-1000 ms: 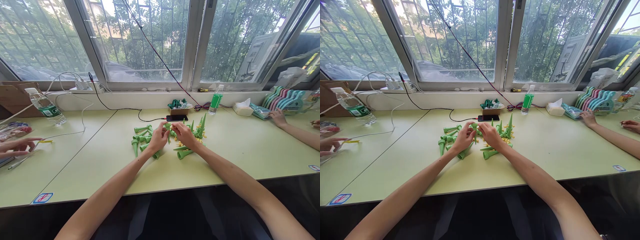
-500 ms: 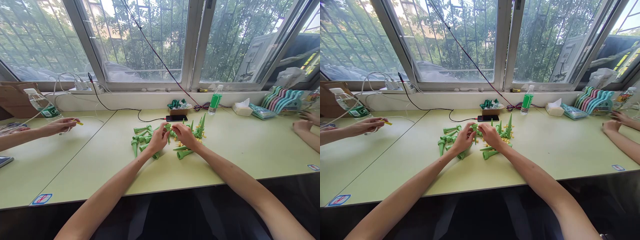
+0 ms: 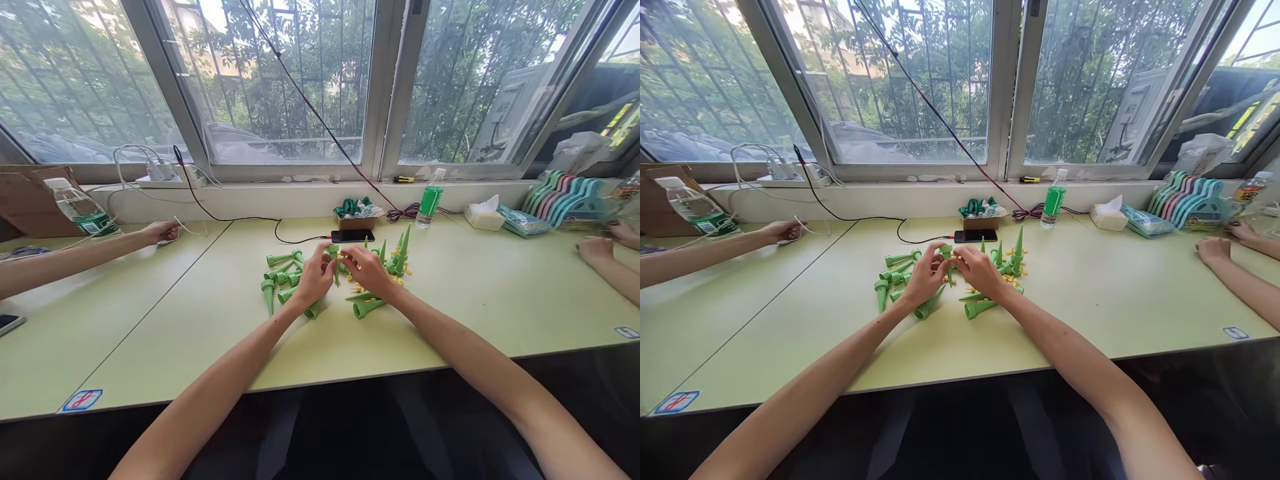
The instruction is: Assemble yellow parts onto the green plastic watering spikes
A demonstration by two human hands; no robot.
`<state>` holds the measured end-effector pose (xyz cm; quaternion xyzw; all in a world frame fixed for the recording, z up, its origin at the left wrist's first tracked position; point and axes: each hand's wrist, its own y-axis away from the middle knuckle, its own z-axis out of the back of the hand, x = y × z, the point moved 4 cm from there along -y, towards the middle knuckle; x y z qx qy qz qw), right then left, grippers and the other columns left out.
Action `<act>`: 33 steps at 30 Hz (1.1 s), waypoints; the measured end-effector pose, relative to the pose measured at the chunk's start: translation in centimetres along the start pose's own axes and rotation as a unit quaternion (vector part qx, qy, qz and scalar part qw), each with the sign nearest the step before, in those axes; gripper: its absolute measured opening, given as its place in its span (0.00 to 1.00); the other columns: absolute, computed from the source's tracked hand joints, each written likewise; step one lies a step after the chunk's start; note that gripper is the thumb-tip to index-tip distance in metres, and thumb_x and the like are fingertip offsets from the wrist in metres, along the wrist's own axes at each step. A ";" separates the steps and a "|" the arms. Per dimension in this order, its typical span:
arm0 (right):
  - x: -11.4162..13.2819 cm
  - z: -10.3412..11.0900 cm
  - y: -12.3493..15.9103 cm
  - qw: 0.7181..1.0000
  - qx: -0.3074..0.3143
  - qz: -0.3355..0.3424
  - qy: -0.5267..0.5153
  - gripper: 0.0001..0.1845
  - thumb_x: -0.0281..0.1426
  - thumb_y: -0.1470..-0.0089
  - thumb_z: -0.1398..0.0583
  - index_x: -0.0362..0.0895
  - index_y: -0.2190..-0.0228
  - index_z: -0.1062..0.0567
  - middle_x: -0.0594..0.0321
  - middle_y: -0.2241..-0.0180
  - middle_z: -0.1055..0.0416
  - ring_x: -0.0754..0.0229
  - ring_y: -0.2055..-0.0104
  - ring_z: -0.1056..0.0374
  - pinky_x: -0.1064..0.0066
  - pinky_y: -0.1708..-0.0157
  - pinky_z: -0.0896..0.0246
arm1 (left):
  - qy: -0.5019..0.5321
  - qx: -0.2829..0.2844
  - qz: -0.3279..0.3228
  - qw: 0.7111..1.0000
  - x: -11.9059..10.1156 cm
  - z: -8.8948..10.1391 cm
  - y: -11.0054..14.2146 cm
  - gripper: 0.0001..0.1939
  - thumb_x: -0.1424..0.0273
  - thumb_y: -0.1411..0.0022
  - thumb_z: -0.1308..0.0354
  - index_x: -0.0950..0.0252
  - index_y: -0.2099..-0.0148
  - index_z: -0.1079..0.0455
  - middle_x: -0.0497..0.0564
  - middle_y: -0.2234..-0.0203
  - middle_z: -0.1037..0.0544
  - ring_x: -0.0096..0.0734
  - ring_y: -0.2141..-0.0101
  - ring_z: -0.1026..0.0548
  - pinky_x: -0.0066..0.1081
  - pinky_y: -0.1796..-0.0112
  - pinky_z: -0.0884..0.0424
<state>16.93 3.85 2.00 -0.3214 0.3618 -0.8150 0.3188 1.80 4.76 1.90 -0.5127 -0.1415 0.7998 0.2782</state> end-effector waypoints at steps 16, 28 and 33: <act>-0.3 -0.3 0.2 0.999 0.011 0.035 -0.025 0.11 0.27 0.35 0.46 0.46 0.53 0.29 0.53 0.56 0.25 0.55 0.54 0.27 0.63 0.57 0.30 | -0.007 0.007 -0.007 1.000 0.0 0.1 -0.1 0.17 0.70 0.35 0.49 0.62 0.44 0.40 0.42 0.76 0.33 0.20 0.80 0.41 0.22 0.76 0.42; -0.6 -0.3 0.3 0.999 0.040 0.010 -0.033 0.10 0.30 0.33 0.49 0.45 0.56 0.29 0.56 0.63 0.25 0.60 0.66 0.29 0.69 0.66 0.34 | -0.034 0.022 -0.045 0.998 -0.2 0.1 0.0 0.17 0.71 0.34 0.50 0.62 0.43 0.41 0.42 0.75 0.34 0.20 0.79 0.39 0.23 0.74 0.40; -0.6 -0.2 0.2 0.999 0.033 0.004 -0.032 0.11 0.32 0.32 0.50 0.44 0.60 0.29 0.59 0.68 0.27 0.62 0.71 0.33 0.71 0.69 0.37 | -0.048 0.035 -0.067 0.996 0.0 0.0 0.1 0.17 0.71 0.33 0.51 0.63 0.43 0.41 0.44 0.74 0.32 0.22 0.78 0.39 0.24 0.73 0.39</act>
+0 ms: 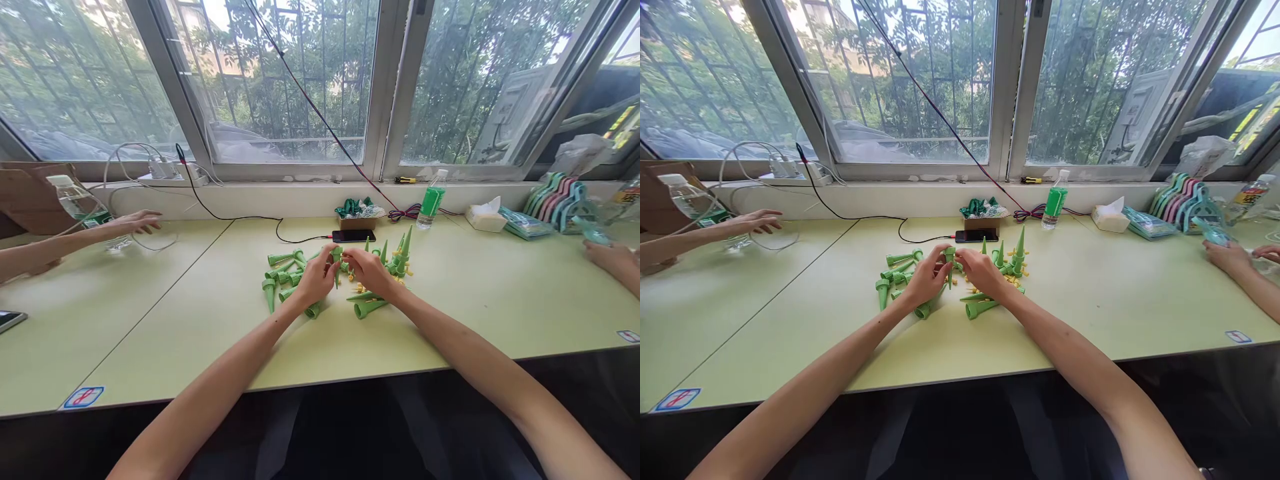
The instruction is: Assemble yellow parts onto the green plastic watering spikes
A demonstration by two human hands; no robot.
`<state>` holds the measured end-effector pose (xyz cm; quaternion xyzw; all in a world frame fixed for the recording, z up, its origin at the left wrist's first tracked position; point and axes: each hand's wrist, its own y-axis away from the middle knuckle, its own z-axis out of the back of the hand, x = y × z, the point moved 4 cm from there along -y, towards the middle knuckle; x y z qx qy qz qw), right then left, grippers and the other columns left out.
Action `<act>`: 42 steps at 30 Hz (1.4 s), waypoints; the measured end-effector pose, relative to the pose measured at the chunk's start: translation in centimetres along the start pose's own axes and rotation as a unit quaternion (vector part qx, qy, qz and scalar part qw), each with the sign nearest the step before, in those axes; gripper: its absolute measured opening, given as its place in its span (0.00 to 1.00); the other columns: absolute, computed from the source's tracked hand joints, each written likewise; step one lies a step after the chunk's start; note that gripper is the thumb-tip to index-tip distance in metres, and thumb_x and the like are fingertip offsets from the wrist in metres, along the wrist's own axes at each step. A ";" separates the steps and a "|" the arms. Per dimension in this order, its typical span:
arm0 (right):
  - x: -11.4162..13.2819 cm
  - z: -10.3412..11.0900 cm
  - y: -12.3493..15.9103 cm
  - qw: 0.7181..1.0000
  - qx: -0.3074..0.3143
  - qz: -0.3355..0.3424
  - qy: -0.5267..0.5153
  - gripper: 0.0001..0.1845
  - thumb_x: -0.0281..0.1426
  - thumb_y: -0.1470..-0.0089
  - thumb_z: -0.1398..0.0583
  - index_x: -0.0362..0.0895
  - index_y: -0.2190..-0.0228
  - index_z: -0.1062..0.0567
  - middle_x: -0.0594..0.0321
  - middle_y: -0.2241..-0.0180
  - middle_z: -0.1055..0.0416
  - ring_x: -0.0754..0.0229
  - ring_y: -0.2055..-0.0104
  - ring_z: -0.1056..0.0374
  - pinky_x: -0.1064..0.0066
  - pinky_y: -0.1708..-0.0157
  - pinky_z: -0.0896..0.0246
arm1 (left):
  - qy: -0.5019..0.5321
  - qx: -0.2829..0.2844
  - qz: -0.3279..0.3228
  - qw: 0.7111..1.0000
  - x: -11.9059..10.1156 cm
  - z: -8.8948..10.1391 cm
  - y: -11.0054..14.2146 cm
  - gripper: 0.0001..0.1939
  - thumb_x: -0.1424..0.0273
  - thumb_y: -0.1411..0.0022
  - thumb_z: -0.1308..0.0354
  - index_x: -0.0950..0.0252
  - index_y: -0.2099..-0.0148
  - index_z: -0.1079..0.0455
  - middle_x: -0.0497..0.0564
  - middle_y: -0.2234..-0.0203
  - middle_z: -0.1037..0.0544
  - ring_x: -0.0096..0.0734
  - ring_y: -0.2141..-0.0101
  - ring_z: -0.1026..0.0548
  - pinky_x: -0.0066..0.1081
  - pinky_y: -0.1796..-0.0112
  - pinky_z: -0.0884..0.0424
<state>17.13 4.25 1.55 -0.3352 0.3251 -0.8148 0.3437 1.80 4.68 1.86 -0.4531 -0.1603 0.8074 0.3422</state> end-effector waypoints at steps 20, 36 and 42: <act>-0.1 0.2 0.0 0.997 -0.003 -0.077 -0.004 0.10 0.37 0.32 0.50 0.45 0.58 0.32 0.66 0.74 0.29 0.64 0.75 0.34 0.73 0.70 0.40 | 0.000 0.001 0.007 1.000 -0.1 -0.3 0.0 0.17 0.72 0.34 0.52 0.62 0.43 0.41 0.44 0.74 0.32 0.21 0.78 0.39 0.23 0.74 0.40; -0.2 -0.1 0.2 0.997 -0.014 0.005 0.080 0.12 0.29 0.33 0.47 0.45 0.51 0.28 0.53 0.55 0.23 0.54 0.56 0.24 0.66 0.59 0.30 | 0.026 -0.019 0.067 0.997 0.0 0.0 -0.1 0.17 0.70 0.34 0.50 0.63 0.43 0.40 0.42 0.77 0.33 0.20 0.80 0.42 0.23 0.75 0.42; -0.8 -0.4 0.3 0.997 -0.001 -0.027 0.071 0.13 0.31 0.33 0.48 0.44 0.52 0.28 0.51 0.55 0.23 0.53 0.55 0.25 0.64 0.57 0.30 | 0.002 -0.017 0.029 0.999 -0.1 -0.1 0.1 0.17 0.71 0.34 0.51 0.63 0.43 0.40 0.42 0.77 0.34 0.21 0.80 0.40 0.24 0.74 0.41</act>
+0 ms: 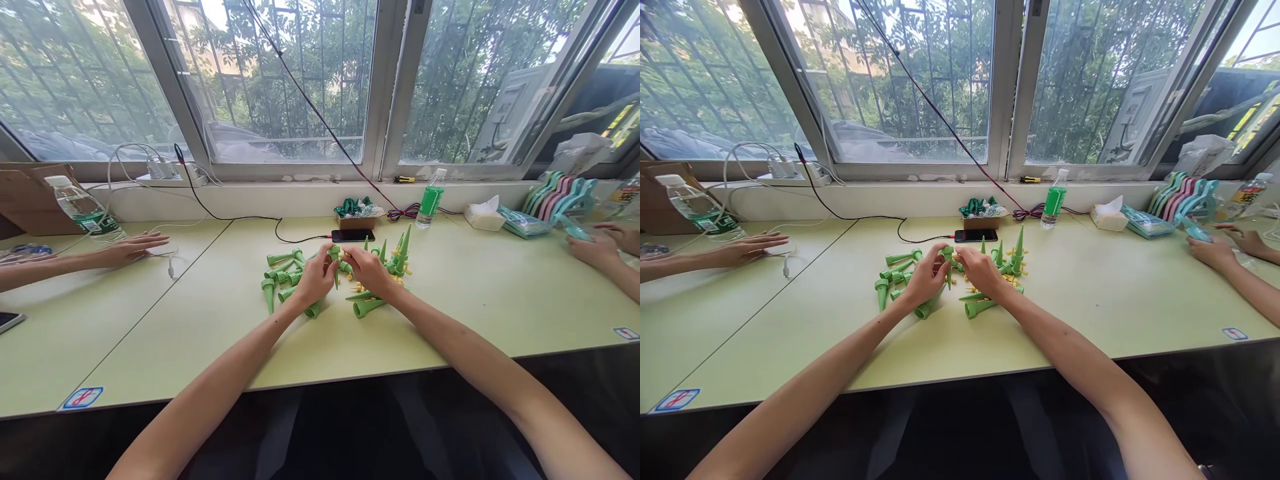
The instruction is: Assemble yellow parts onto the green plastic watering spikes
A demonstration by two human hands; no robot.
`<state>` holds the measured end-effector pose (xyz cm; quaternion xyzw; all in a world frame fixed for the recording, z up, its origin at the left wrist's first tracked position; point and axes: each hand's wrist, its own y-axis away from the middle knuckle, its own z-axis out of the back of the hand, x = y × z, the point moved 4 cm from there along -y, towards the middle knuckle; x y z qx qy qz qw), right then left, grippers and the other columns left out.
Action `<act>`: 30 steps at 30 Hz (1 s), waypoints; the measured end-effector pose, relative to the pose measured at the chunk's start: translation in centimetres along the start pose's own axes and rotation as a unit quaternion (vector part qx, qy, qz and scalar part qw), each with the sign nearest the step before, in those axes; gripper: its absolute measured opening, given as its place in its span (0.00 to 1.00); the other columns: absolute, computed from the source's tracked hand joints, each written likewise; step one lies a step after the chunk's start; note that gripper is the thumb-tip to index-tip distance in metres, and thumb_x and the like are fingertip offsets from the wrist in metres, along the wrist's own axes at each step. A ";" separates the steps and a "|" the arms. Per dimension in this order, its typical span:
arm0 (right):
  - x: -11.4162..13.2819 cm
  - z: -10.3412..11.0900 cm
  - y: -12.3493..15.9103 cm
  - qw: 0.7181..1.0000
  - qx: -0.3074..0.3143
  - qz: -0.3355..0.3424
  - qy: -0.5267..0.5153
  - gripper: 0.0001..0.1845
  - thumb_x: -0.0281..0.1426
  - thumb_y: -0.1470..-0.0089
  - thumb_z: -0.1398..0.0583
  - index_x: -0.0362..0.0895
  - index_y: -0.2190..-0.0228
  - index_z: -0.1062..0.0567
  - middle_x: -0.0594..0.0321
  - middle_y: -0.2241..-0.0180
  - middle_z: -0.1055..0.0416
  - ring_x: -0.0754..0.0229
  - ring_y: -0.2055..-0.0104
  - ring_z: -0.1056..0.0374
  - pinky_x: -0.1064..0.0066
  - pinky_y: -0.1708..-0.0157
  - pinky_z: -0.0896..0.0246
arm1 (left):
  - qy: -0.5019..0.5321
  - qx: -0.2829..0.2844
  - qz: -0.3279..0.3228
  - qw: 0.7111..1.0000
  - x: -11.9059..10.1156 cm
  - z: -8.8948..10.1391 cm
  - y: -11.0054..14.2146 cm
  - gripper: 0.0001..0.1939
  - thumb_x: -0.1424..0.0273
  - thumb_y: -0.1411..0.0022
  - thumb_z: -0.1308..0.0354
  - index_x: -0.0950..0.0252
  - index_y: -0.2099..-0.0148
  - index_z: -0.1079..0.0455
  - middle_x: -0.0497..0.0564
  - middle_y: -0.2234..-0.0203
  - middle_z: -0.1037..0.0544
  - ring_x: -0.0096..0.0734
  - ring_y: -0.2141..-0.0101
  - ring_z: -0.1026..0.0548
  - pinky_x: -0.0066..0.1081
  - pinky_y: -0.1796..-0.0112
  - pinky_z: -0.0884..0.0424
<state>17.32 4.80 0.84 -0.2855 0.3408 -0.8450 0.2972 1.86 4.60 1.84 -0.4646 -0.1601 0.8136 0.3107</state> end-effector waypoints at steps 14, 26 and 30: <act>0.3 0.2 -0.1 0.998 0.043 -0.001 0.049 0.16 0.34 0.30 0.54 0.43 0.63 0.30 0.55 0.67 0.27 0.58 0.67 0.31 0.71 0.67 0.43 | -0.025 -0.004 -0.040 0.999 -0.6 0.1 0.1 0.17 0.72 0.33 0.51 0.62 0.43 0.40 0.43 0.76 0.34 0.22 0.79 0.41 0.24 0.74 0.41; 0.9 0.5 -0.3 0.999 0.014 -0.035 0.027 0.13 0.37 0.31 0.50 0.44 0.58 0.29 0.55 0.62 0.25 0.57 0.64 0.29 0.70 0.68 0.42 | 0.048 -0.016 0.040 0.998 -0.4 0.3 -0.1 0.19 0.70 0.35 0.48 0.61 0.42 0.39 0.42 0.75 0.34 0.17 0.82 0.42 0.22 0.77 0.43; 1.0 0.6 -0.3 0.999 0.015 -0.021 0.021 0.13 0.35 0.33 0.47 0.44 0.50 0.31 0.53 0.57 0.26 0.57 0.63 0.28 0.70 0.68 0.39 | 0.139 -0.022 0.089 0.986 0.2 0.2 -0.3 0.21 0.65 0.37 0.43 0.62 0.43 0.38 0.40 0.78 0.37 0.17 0.83 0.43 0.21 0.79 0.45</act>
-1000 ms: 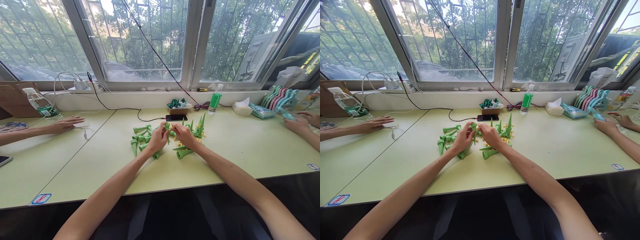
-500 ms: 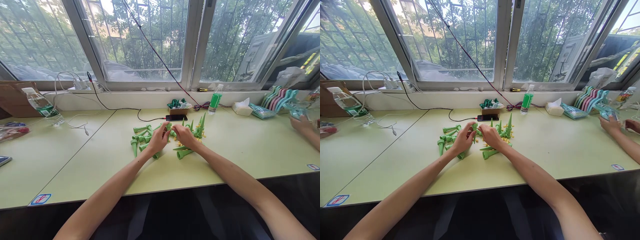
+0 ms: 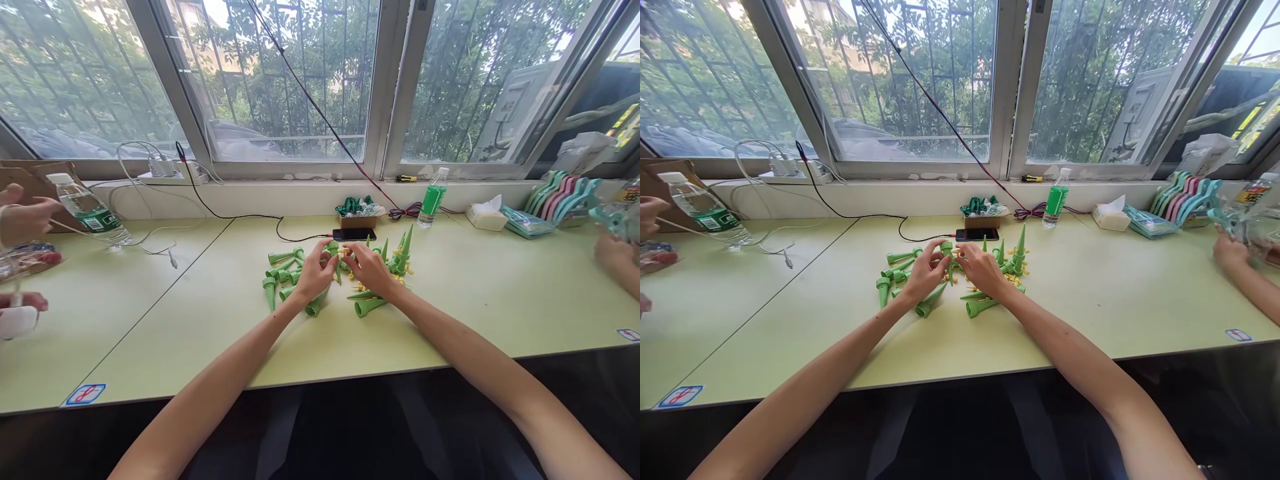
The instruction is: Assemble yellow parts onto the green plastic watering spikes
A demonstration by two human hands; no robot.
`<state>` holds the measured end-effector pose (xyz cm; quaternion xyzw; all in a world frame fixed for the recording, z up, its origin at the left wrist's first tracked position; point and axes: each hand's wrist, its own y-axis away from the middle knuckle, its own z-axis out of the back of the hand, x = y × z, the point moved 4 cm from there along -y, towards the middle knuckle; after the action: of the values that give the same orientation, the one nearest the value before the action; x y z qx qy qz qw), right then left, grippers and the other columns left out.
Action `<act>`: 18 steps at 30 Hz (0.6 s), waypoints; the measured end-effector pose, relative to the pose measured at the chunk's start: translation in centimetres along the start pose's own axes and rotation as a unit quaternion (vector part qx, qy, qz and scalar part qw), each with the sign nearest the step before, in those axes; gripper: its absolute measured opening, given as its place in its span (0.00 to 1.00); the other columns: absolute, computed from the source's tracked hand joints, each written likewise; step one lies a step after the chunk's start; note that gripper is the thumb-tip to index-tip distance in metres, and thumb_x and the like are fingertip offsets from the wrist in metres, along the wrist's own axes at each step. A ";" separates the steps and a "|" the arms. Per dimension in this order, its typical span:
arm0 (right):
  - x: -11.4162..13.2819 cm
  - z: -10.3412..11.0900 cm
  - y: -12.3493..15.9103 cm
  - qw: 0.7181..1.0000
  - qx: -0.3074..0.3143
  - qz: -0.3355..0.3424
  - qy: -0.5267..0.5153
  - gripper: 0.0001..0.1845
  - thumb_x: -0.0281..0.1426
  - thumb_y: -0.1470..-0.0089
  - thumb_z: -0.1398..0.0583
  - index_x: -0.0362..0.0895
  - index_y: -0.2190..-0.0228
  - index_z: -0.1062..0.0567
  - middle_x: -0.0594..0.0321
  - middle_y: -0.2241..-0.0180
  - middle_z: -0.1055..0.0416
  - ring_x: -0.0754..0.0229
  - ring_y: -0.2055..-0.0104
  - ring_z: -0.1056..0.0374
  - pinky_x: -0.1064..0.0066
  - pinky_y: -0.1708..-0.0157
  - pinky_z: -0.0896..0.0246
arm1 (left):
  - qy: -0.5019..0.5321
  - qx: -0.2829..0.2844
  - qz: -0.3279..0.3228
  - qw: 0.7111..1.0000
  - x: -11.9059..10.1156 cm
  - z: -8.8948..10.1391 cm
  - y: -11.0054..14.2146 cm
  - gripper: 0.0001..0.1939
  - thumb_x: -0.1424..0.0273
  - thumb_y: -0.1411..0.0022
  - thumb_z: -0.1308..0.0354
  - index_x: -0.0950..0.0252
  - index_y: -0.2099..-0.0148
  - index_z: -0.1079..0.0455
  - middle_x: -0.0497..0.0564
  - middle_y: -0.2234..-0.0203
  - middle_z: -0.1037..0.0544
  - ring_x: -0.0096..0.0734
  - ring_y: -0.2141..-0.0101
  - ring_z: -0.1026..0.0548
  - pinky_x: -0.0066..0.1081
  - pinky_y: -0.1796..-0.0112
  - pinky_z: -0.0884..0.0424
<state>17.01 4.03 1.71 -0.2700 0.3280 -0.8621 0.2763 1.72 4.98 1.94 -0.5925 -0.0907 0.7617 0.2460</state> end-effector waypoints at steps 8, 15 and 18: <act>0.3 0.3 0.0 1.000 0.008 0.019 -0.013 0.11 0.33 0.33 0.46 0.46 0.52 0.30 0.54 0.54 0.26 0.58 0.64 0.27 0.70 0.67 0.37 | 0.196 0.005 0.129 0.972 -0.1 -0.1 0.0 0.29 0.60 0.46 0.34 0.66 0.45 0.35 0.38 0.83 0.40 0.17 0.85 0.45 0.22 0.82 0.50; -0.2 0.0 0.1 1.000 0.001 0.029 -0.005 0.09 0.32 0.34 0.45 0.45 0.55 0.28 0.54 0.56 0.24 0.55 0.60 0.27 0.69 0.65 0.37 | 0.182 0.018 0.112 0.977 -0.1 -0.2 0.0 0.28 0.59 0.45 0.34 0.67 0.47 0.35 0.38 0.84 0.40 0.17 0.84 0.44 0.22 0.83 0.49; -0.4 -0.1 0.1 1.000 -0.002 0.027 0.004 0.10 0.34 0.34 0.45 0.45 0.55 0.27 0.54 0.57 0.24 0.55 0.60 0.27 0.70 0.65 0.37 | 0.183 0.027 0.106 0.977 0.0 -0.2 -0.1 0.28 0.58 0.45 0.35 0.66 0.46 0.35 0.38 0.83 0.41 0.17 0.84 0.43 0.22 0.83 0.49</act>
<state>17.28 4.25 1.43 -0.2579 0.3377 -0.8550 0.2975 1.91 5.01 1.88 -0.7210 0.0401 0.6646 0.1920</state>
